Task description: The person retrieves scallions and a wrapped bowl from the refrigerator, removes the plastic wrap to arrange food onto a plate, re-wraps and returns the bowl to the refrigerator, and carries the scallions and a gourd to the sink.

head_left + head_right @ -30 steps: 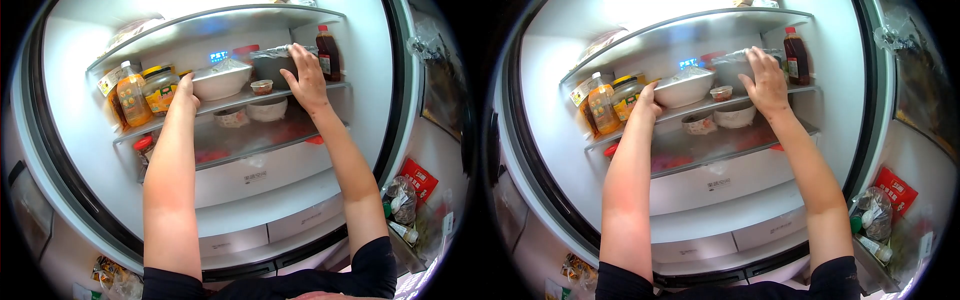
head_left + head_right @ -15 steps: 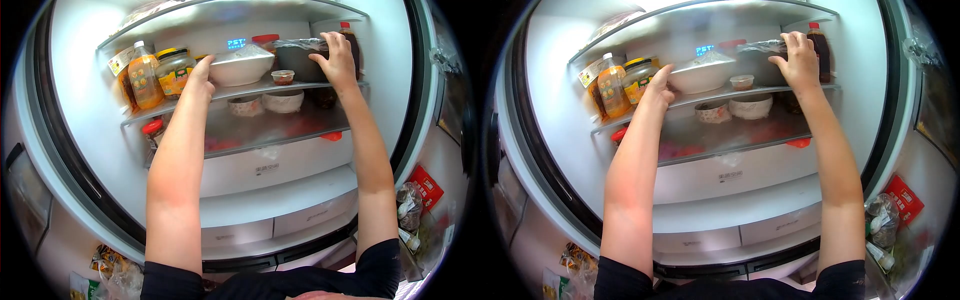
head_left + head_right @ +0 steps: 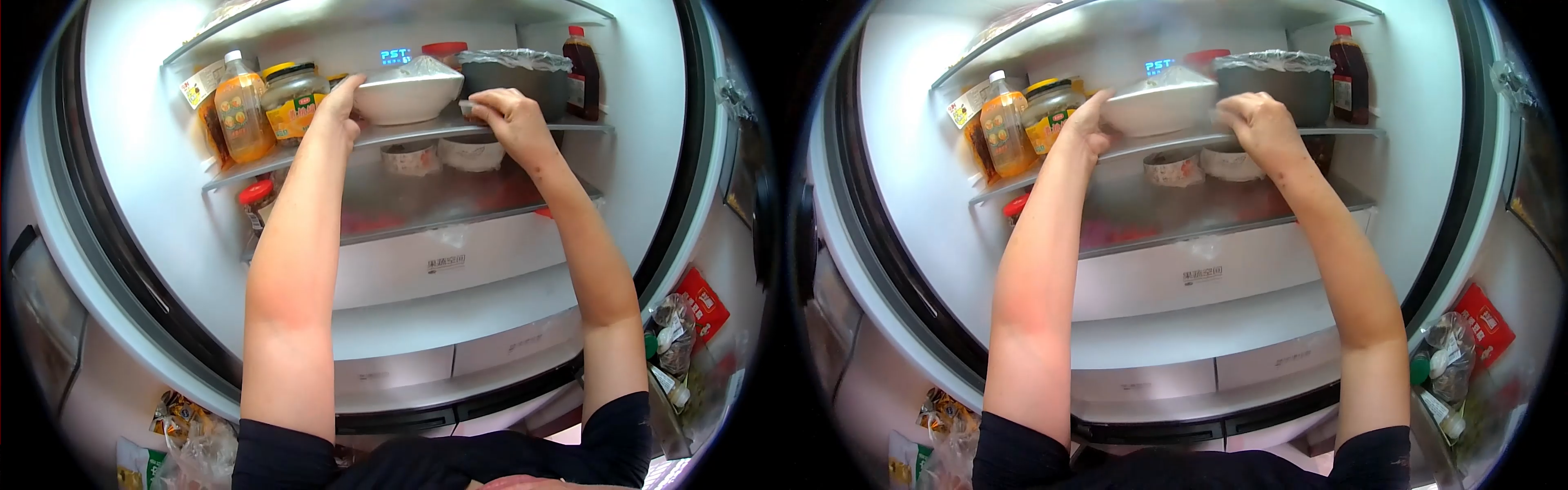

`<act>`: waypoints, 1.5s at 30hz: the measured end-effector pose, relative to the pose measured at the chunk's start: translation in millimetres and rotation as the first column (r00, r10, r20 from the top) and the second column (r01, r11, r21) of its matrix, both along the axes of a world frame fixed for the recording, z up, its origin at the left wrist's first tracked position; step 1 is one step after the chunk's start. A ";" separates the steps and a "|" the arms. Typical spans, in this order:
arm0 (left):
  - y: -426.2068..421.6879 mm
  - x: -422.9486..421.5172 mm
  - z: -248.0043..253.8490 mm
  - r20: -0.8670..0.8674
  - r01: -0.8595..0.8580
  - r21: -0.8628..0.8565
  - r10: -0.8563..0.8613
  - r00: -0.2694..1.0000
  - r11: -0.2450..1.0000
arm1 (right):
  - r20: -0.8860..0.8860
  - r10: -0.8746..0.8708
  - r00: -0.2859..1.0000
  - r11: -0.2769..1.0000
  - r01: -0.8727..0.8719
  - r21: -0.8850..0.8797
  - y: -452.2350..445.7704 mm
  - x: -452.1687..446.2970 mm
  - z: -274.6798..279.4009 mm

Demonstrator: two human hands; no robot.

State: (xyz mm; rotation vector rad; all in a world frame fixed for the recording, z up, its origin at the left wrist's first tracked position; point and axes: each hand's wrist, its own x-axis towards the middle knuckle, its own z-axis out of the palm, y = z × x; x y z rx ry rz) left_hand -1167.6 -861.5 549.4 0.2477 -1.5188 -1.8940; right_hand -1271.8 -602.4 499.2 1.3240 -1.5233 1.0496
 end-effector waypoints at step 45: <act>11.6 -18.1 3.6 -0.309 -0.064 0.085 0.088 0.947 0.994 | 0.801 0.162 0.576 0.956 -0.291 0.016 -71.8 -3.6 52.6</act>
